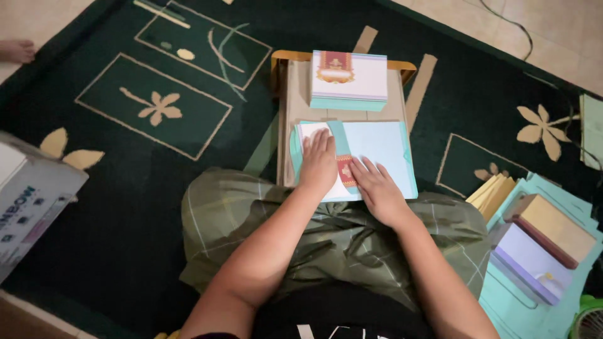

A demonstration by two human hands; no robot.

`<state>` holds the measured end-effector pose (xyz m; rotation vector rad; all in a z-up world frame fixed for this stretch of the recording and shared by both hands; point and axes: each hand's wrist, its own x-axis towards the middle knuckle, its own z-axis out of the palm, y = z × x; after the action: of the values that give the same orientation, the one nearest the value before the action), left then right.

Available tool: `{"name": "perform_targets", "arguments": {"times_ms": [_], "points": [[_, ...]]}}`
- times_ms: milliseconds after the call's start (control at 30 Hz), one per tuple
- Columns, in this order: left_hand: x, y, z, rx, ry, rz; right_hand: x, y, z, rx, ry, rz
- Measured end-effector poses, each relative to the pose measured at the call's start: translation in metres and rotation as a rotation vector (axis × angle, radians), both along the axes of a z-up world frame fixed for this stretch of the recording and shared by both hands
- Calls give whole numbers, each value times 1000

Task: The person sits on the floor and repeatedly places a small rectangular insert into a light blue notebook cover, then closes the cover. They continue this process for multiple notebooks, stacking the completed items on a small wooden stand.

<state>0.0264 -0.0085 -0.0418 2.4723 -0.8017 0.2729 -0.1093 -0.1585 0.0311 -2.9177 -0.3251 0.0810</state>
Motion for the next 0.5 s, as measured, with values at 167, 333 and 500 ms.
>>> {"name": "perform_targets", "arguments": {"times_ms": [167,333,500], "points": [[11,-8,-17,-83,-118,-9,-8,-14,-12,227,-41,-50],[-3,9,17,-128,-216,-164,-5,-36,-23,848,-102,-365],[-10,10,24,-58,-80,-331,-5,-37,-30,678,-216,-384]]}}
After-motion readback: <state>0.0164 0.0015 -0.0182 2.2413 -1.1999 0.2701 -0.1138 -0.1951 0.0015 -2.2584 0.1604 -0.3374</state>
